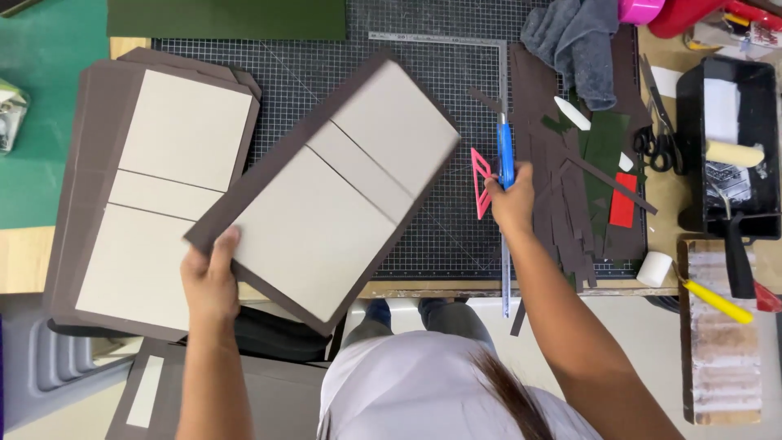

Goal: Trimming the excess material from the edges of cardboard covers using a utility knife and a metal ruler on a cutting mat.

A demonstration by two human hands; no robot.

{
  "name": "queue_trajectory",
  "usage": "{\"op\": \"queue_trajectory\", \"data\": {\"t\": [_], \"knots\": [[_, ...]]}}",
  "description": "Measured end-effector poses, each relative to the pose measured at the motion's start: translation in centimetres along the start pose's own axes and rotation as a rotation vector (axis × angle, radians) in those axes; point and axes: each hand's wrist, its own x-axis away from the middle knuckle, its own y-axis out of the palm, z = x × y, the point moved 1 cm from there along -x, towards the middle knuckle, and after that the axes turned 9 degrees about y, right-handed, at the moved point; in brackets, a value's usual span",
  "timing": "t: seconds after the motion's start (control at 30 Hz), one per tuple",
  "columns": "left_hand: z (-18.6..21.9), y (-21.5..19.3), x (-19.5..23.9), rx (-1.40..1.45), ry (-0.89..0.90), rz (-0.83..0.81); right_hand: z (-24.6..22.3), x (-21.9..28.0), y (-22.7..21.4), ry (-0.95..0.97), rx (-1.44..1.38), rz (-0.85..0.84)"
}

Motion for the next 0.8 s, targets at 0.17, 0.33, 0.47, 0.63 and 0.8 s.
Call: {"op": "queue_trajectory", "data": {"t": [0.17, 0.33, 0.47, 0.63, 0.8], "knots": [[-12.2, 0.2, 9.5, 0.27, -0.17, 0.386, 1.8, 1.5, 0.9, 0.027, -0.045, 0.03], [-9.4, 8.6, 14.1, 0.385, -0.667, 0.15, -0.5, 4.8, 1.8, -0.034, -0.122, -0.076], [-8.4, 12.5, 14.6, 0.365, -0.726, -0.031, -2.3, 5.5, 2.1, -0.073, -0.055, -0.121], [-5.2, 15.1, 14.6, 0.361, -0.808, -0.247, -4.0, 4.4, 3.4, -0.116, 0.055, -0.09], [-5.6, 13.2, 14.1, 0.219, -0.825, -0.817, -3.5, 1.8, 5.1, -0.138, 0.133, -0.064]]}}
